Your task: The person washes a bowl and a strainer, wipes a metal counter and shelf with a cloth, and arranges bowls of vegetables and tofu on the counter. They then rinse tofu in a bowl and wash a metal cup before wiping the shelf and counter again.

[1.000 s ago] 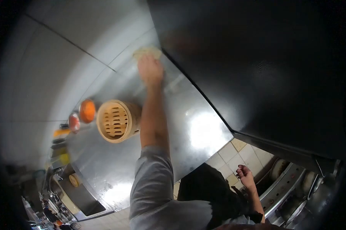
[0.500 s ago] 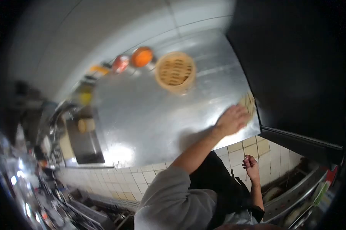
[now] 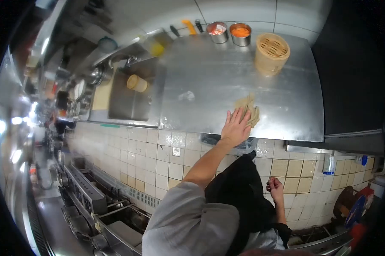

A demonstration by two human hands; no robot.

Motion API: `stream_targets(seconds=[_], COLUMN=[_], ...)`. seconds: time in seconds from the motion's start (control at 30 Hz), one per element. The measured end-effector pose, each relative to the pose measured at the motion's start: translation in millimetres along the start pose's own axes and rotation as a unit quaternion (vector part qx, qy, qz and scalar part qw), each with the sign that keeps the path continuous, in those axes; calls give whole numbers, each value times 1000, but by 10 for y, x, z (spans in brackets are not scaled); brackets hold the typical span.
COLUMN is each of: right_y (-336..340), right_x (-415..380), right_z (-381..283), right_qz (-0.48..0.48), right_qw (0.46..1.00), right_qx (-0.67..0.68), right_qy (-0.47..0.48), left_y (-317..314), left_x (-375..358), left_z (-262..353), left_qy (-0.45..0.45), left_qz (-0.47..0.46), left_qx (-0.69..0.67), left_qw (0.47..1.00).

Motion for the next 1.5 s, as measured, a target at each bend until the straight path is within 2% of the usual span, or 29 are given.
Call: stream_targets(seconds=[0.07,0.2,0.27,0.3,0.4,0.5,0.53,0.57,0.63,0.7,0.77,0.8,0.83,0.87,0.9,0.93,1.0,1.07,1.13,1.2,1.23,1.3,1.37,1.43,1.5], right_y=[-193,-417,-491,-521,-665,-925,-1117,-1273,-1572,-2101,-2435,-2559,-2715,-2769,-2794,-2817,-2902,-2782,-2761,-2775,-2816,-2937,-3016,-3047,-3075], right_x=[-212,-302,-404,-412,-431,-463,-414,-430,-447,-380,-496,-471,-379,-346,-358,-361,-298,-210,-109,-80,-49,-68,-37,-42,28], right_z=[-344,-599,-742,-739,-762,-880,-913,-923,-1081,-1294,-1381,-1378,-1429,-1429,-1428,-1447,-1718,-1723,-1855,-1935,-1989,-1963,-1903,-1695,-1608], right_qz=[1,43,52,56,69,123,134,173,238,216,214,167,112,110,119,128,146,148,157,196,199,195,176,164,149], right_qw=[1000,997,997,998,997,992,990,983,963,970,971,986,990,991,991,991,989,987,986,980,979,980,981,981,978], right_qx=[2,42,30,29,14,-9,-10,47,121,104,83,0,-82,-81,-53,-26,-27,-55,-52,-27,-30,-45,-81,-99,-142], right_qy=[17,46,42,26,-5,-23,-32,-33,-31,-42,-62,-27,13,9,-3,-12,-30,-18,-17,9,13,-2,-24,-27,-15], left_y=[103,130,148,154,249,686,936,1014,1504,1571,1783,1768,1681,1524,1728,1898,1770,1587,1624,1645,1602,1649,1767,2197,2391], left_x=[11,10,-1,-8,25,222,302,400,615,661,814,796,718,551,381,146,-450,-709,-473,-129,140,693,1332,1949,2500], left_z=[108,72,78,30,-352,-1411,-1834,-2384,-3187,-4007,-4399,-4401,-4533,-4566,-4124,-3636,-3267,-3333,-3379,-3645,-3744,-4090,-4382,-4334,-4459], left_qy=[-13,-33,-39,-42,-31,63,65,93,83,91,117,114,193,261,220,173,-22,-10,6,98,96,114,114,110,102], left_qz=[0,-9,-46,-23,-48,-39,13,82,143,215,142,134,72,5,-49,-101,11,-11,-13,35,31,102,137,139,158], left_qx=[33,13,3,-24,-9,40,46,71,85,101,55,53,-209,-453,-321,-181,-31,-21,-38,-116,-116,-172,-190,-104,-76], left_qw=[999,999,998,999,998,996,997,990,983,967,981,983,956,852,920,963,999,1000,999,988,988,973,965,979,979])
Point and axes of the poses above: each hand's wrist, its own x-axis towards the middle knuckle, its own y-axis out of the back of the hand, z = x × y, the point moved 7 cm from there along x, towards the middle knuckle, and after that the axes turned 10 degrees about y, right-handed, at the moved point
